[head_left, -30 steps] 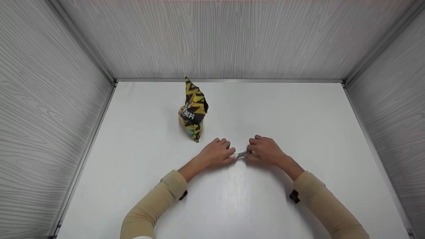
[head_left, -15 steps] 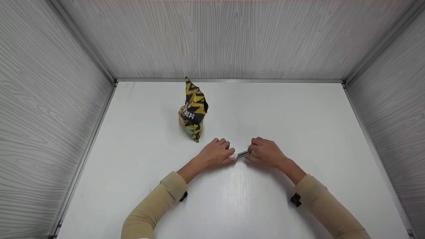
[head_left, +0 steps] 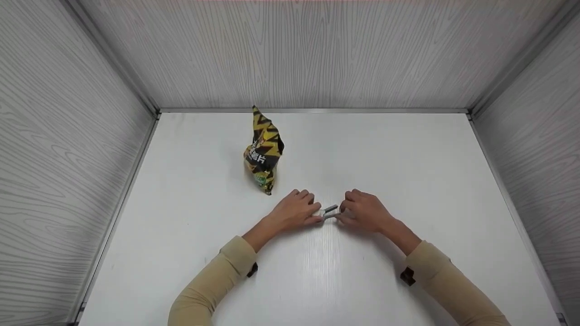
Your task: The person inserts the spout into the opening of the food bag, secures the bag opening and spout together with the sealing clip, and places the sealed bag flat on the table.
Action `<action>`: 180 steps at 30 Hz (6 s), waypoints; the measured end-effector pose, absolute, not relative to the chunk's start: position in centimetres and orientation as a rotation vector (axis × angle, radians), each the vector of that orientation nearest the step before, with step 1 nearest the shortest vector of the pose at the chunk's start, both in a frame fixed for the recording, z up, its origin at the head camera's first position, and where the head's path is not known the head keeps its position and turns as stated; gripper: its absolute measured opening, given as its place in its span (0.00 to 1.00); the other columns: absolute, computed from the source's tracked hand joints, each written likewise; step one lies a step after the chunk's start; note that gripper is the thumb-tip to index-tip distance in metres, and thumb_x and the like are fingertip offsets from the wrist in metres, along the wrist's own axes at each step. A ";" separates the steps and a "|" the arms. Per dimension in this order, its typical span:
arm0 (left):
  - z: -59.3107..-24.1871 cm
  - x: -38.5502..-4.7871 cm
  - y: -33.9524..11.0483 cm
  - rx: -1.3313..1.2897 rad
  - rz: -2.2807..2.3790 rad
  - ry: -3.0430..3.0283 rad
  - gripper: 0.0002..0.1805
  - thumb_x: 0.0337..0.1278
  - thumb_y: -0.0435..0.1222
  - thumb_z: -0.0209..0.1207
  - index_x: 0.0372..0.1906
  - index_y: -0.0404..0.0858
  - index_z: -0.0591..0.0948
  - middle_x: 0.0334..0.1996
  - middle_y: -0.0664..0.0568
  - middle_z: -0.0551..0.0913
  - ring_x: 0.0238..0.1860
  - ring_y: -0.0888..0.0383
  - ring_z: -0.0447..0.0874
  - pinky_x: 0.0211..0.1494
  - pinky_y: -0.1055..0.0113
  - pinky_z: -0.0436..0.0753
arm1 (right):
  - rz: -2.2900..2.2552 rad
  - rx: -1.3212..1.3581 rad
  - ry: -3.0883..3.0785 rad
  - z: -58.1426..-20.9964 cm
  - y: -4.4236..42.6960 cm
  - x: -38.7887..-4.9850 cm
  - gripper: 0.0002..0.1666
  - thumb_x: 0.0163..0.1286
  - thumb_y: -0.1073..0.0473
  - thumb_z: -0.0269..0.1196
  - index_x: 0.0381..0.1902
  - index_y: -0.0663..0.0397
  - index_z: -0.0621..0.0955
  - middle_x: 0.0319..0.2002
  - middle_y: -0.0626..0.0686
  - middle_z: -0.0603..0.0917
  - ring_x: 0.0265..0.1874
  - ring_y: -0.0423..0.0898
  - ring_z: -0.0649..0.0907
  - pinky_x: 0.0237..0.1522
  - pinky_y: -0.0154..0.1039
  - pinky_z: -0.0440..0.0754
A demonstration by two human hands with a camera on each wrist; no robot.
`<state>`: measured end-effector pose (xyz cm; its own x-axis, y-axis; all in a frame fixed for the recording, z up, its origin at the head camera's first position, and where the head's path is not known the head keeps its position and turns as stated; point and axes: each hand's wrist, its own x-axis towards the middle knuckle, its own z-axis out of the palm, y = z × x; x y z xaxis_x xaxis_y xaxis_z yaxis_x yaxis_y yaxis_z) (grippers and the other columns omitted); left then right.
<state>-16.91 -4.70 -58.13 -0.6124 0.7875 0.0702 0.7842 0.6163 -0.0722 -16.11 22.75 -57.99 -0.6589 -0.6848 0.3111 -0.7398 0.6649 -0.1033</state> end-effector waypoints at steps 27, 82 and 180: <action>-57.9 -17.1 -5.0 -1.308 0.057 -2.723 0.26 0.79 0.62 0.44 0.48 0.46 0.79 0.49 0.48 0.85 0.54 0.50 0.84 0.59 0.55 0.82 | 0.245 1.199 -2.558 -58.5 23.5 -14.5 0.14 0.63 0.43 0.75 0.32 0.46 0.88 0.31 0.46 0.81 0.31 0.43 0.79 0.31 0.37 0.81; -54.4 -16.4 -10.1 -1.257 0.078 -2.666 0.22 0.78 0.60 0.50 0.47 0.48 0.82 0.46 0.49 0.85 0.51 0.50 0.84 0.55 0.56 0.83 | 0.204 1.254 -2.595 -58.4 24.5 -14.2 0.11 0.68 0.47 0.72 0.34 0.45 0.86 0.31 0.47 0.81 0.31 0.45 0.77 0.35 0.40 0.80; -55.0 -15.4 -12.8 -1.117 -0.065 -2.789 0.22 0.76 0.59 0.55 0.50 0.46 0.83 0.49 0.47 0.85 0.56 0.48 0.83 0.65 0.52 0.82 | 0.368 1.198 -2.491 -46.1 11.1 -31.1 0.15 0.79 0.47 0.62 0.51 0.49 0.85 0.47 0.54 0.86 0.46 0.53 0.86 0.44 0.50 0.87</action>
